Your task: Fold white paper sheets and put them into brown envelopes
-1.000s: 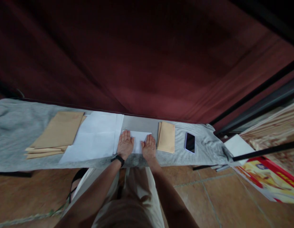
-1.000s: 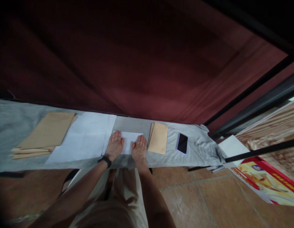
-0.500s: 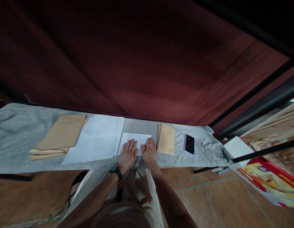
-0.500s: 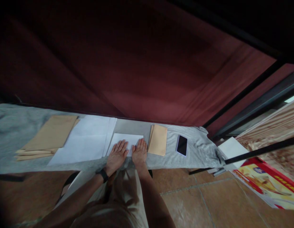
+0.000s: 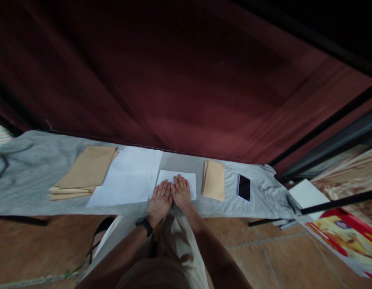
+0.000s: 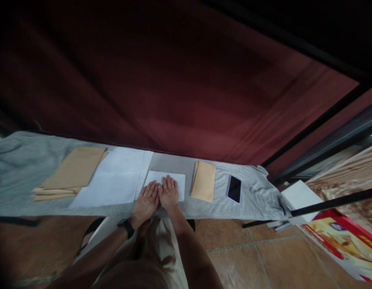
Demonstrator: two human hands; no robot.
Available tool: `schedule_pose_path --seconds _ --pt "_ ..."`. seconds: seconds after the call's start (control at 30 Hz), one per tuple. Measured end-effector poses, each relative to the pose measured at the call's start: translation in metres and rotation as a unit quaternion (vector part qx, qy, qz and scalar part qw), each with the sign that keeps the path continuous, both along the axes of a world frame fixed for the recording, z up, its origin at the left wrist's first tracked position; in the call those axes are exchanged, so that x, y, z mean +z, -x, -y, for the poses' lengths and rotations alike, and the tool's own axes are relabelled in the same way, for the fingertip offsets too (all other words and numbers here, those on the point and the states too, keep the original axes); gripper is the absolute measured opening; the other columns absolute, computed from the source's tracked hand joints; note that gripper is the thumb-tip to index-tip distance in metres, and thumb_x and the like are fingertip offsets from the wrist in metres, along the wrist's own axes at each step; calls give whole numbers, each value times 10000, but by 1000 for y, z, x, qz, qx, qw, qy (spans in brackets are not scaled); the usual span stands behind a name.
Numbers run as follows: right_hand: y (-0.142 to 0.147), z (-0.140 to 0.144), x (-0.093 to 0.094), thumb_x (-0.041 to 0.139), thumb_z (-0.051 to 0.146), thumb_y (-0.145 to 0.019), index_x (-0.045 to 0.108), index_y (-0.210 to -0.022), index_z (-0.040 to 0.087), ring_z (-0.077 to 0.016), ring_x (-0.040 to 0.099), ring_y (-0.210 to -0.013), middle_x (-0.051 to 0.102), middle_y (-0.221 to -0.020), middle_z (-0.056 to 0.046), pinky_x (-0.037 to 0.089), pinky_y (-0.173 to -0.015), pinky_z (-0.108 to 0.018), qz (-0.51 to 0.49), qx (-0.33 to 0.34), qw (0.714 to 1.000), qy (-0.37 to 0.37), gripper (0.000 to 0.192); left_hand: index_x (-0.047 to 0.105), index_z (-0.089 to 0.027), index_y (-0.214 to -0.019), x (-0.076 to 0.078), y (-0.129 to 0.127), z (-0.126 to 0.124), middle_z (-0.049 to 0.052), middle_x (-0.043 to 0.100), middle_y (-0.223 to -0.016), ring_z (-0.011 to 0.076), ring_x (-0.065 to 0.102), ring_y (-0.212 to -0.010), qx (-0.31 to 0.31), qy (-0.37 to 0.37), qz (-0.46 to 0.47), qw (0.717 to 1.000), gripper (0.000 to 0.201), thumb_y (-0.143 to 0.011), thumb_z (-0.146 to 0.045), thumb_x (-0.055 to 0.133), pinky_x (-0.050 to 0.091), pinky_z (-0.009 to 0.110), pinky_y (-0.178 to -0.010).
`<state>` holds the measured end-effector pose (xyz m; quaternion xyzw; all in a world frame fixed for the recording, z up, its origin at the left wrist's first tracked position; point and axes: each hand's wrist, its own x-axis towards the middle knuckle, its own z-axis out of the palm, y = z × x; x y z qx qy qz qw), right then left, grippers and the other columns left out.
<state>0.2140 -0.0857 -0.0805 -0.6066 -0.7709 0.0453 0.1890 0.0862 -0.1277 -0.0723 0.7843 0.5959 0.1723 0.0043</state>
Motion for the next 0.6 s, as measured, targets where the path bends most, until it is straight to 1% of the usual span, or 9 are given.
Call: schedule_pose_path --seconds 0.13,0.27,0.37,0.47,0.53,0.6 --pt "-23 -7 -8 360 351 -1058 442 -1506 124 -269 374 -1468 397 -1577 -166 285 -1200 -494 12 -44 999 -29 509 489 -87 -1466 0 0 -1 170 409 -1570 289 341 -1487 4 -4 13 1000 558 -972 -320 371 267 489 -1229" --pt "-48 -14 -13 370 355 -1044 449 -1485 41 -306 411 -1439 454 -1523 -233 340 -1163 -507 15 -87 994 -67 546 484 -76 -1467 0 0 -1 179 402 -1573 301 351 -1481 3 -9 17 1000 563 -974 -331 387 277 496 -1224" --pt "-54 -18 -14 386 337 -1036 466 -1463 5 -319 444 -1413 469 -1506 -250 358 -1155 -492 26 -109 991 -66 547 478 -82 -1471 -2 0 -1 172 401 -1577 293 351 -1482 6 -15 5 1000 561 -978 -335 393 274 485 -1227" --pt "-49 -18 -11 374 310 -1038 473 -1448 -27 -333 453 -1404 464 -1501 -270 355 -1154 -500 29 -138 988 -56 540 484 -94 -1468 -2 0 0 160 409 -1575 281 350 -1484 10 -21 0 1000 553 -978 -336 395 269 473 -1231" --pt "-41 -14 -9 364 308 -1043 461 -1464 -4 -322 425 -1427 450 -1520 -250 344 -1163 -499 24 -121 991 -58 533 490 -92 -1463 -1 -1 0 162 414 -1571 283 347 -1485 9 -24 -3 1000 550 -981 -335 386 270 477 -1230" --pt "-32 -8 -9 369 323 -1048 453 -1491 79 -286 392 -1454 434 -1554 -183 327 -1181 -480 21 -63 996 -60 513 495 -87 -1457 -1 -1 0 169 418 -1567 288 341 -1487 5 -28 -4 1000 549 -983 -337 377 271 489 -1228"
